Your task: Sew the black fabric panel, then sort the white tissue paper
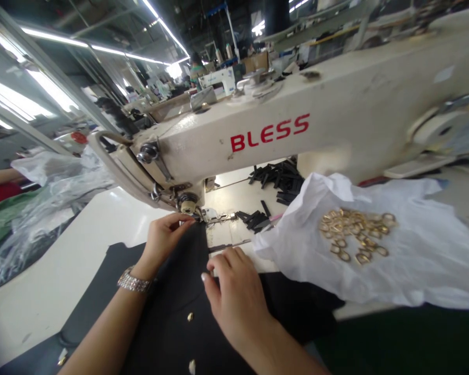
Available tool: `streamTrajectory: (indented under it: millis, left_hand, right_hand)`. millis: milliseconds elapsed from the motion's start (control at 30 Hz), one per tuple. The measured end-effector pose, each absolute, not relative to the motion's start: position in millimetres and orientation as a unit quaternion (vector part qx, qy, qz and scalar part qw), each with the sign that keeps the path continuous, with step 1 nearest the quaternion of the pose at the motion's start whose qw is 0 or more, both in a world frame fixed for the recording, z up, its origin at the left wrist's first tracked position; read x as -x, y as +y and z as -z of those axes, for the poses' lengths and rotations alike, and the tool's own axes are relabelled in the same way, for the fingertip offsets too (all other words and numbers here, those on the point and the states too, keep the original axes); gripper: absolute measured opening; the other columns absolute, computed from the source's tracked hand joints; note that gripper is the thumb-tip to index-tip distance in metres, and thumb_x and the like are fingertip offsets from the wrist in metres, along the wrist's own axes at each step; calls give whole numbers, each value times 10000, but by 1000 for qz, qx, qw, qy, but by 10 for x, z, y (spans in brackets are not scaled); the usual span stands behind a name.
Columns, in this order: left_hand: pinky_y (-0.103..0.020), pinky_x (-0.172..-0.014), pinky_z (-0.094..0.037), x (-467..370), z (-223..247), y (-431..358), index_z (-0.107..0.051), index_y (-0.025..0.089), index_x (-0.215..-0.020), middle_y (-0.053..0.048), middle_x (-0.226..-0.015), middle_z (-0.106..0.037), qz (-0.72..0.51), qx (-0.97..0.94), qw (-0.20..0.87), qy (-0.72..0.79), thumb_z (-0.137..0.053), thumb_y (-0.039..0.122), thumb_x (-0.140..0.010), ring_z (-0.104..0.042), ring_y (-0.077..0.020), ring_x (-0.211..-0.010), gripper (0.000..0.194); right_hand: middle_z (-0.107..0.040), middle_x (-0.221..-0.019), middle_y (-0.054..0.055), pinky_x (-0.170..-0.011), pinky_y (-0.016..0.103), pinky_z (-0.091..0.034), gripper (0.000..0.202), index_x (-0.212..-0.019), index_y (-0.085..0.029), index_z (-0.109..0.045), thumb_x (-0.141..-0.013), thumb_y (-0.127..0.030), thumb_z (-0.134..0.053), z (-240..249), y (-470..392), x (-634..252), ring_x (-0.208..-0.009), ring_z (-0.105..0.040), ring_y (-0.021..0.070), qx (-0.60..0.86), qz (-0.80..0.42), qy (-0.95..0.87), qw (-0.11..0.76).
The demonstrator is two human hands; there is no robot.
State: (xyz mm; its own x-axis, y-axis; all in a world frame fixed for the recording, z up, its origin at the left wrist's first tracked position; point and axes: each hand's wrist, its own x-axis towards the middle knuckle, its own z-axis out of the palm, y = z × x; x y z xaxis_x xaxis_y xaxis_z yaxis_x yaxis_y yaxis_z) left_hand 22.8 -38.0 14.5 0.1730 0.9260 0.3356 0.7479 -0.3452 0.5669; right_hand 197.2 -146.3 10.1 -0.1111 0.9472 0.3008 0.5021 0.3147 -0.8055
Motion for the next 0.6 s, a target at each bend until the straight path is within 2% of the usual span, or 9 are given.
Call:
streamTrajectory:
  millis: [333, 467, 600]
  left_hand:
    - [-227, -462, -252, -193, 6, -293, -665, 151, -641, 28, -422, -376, -337, -652, 171, 657, -595, 436, -607, -321, -95, -427, 295]
    - [-244, -517, -316, -176, 39, -273, -633, 153, -586, -10, -478, -475, -342, -626, 200, 672, -603, 434, -577, -441, -140, -515, 282]
    - [-248, -553, -353, -174, 43, -263, -627, 148, -587, -43, -596, -571, -348, -623, 175, 678, -608, 397, -571, -515, -168, -612, 250]
  right_hand:
    - [-511, -755, 39, -602, 300, -374, 113, -797, -179, -490, -827, -148, -386, -10, -1522, -2020, -713, -464, 184, 469, -228, -712, 471]
    - [-520, -733, 30, -578, 293, -375, 131, -803, -186, -488, -834, -152, -366, 44, -1504, -2023, -682, -475, 171, 455, -201, -719, 485]
    - [-523, -708, 27, -565, 295, -361, 138, -795, -181, -487, -841, -155, -360, 83, -1488, -2018, -662, -481, 168, 450, -177, -724, 491]
